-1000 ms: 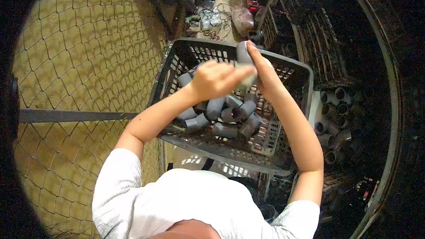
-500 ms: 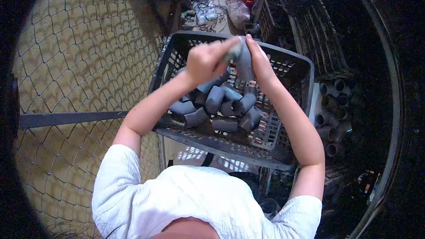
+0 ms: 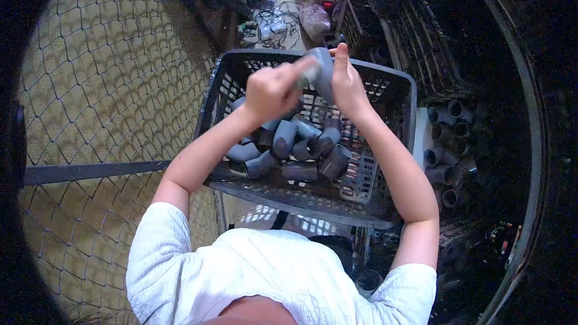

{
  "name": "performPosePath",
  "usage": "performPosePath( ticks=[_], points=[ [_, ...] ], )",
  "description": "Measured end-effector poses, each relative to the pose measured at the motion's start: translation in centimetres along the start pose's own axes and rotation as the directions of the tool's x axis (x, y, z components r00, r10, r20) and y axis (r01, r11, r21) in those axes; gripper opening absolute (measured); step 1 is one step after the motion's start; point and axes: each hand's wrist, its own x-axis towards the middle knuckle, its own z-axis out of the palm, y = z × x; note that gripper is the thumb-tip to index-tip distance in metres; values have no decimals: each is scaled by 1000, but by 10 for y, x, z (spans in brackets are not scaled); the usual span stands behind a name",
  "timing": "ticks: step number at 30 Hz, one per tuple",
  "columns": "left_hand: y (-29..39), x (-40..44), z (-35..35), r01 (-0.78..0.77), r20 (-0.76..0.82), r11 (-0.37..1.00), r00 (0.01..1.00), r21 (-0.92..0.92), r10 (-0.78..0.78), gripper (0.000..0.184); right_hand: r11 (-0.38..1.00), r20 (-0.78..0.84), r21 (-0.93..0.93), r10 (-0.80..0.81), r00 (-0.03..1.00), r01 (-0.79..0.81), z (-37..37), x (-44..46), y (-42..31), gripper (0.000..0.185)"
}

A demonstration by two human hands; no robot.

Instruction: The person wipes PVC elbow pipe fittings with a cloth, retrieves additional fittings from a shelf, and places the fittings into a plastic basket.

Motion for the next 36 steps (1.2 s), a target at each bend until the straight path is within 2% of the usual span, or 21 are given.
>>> performPosePath(
  ticks=[1,4,6,7,10,11,12,14,16,18,19,20,22,24,26,28,30,32,34,35,36],
  points=[
    [-7,5,4,86,-61,995,994,-48,-89,59,999,-18,-36,-3,1000,2,1,0,-1,86],
    [9,-10,0,43,12,998,999,-55,-42,57,989,-31,-98,-118,993,115,4,1,4,72],
    [23,-11,-2,-97,30,990,994,-105,101,61,981,28,-123,-144,989,147,-3,2,6,64],
    [18,-9,-3,-69,64,996,995,-62,73,62,988,2,-62,-140,990,140,-3,3,2,57],
    [-7,6,5,134,8,988,991,-73,-134,59,966,116,223,104,988,-128,-4,9,-3,55],
    [-6,8,2,110,-1,992,994,-57,-110,60,901,232,309,240,943,-306,-8,-5,-30,53],
    [0,8,-2,82,-10,996,997,-41,-82,60,855,228,392,267,936,-339,-5,-8,-32,50],
    [17,0,1,-14,7,989,1000,-144,15,58,815,223,526,142,964,-242,-2,-6,-22,45],
    [22,-2,-6,-229,166,971,957,-73,239,56,825,220,526,103,970,-207,-3,-4,-15,42],
    [8,7,-8,-125,83,978,987,-167,140,53,767,226,605,89,970,-212,4,-3,-11,41],
    [-2,12,-8,-30,33,990,999,-135,35,50,705,290,622,197,937,-341,5,-5,-20,44],
    [-10,17,-9,67,-11,992,998,-109,-68,52,750,270,564,228,936,-345,2,-6,-19,47],
    [-12,17,-10,88,-62,993,994,-79,-93,55,726,262,568,287,921,-388,4,-11,-30,48],
    [3,1,-7,0,19,996,1000,-84,1,60,714,248,588,287,925,-379,9,-4,-16,49],
    [18,1,-14,-220,133,973,965,-69,228,62,696,228,610,302,926,-378,12,-3,-13,50],
    [7,8,-11,-217,41,976,975,4,217,60,717,237,602,262,936,-353,13,-4,-14,52],
    [-11,13,-11,62,-2,997,998,50,-62,60,718,313,578,245,918,-388,8,-9,-20,53],
    [-8,10,-12,103,-34,994,994,30,-102,62,708,279,582,290,916,-401,8,-10,-23,54],
    [8,-2,-8,-44,16,998,999,-42,45,62,694,236,610,300,924,-382,9,-11,-24,55],
    [18,-3,-14,-123,137,991,982,-58,130,62,679,254,620,302,919,-394,10,-7,-17,55],
    [23,0,-15,-258,128,966,958,4,256,62,698,251,607,285,925,-379,9,-5,-12,54]
  ],
)
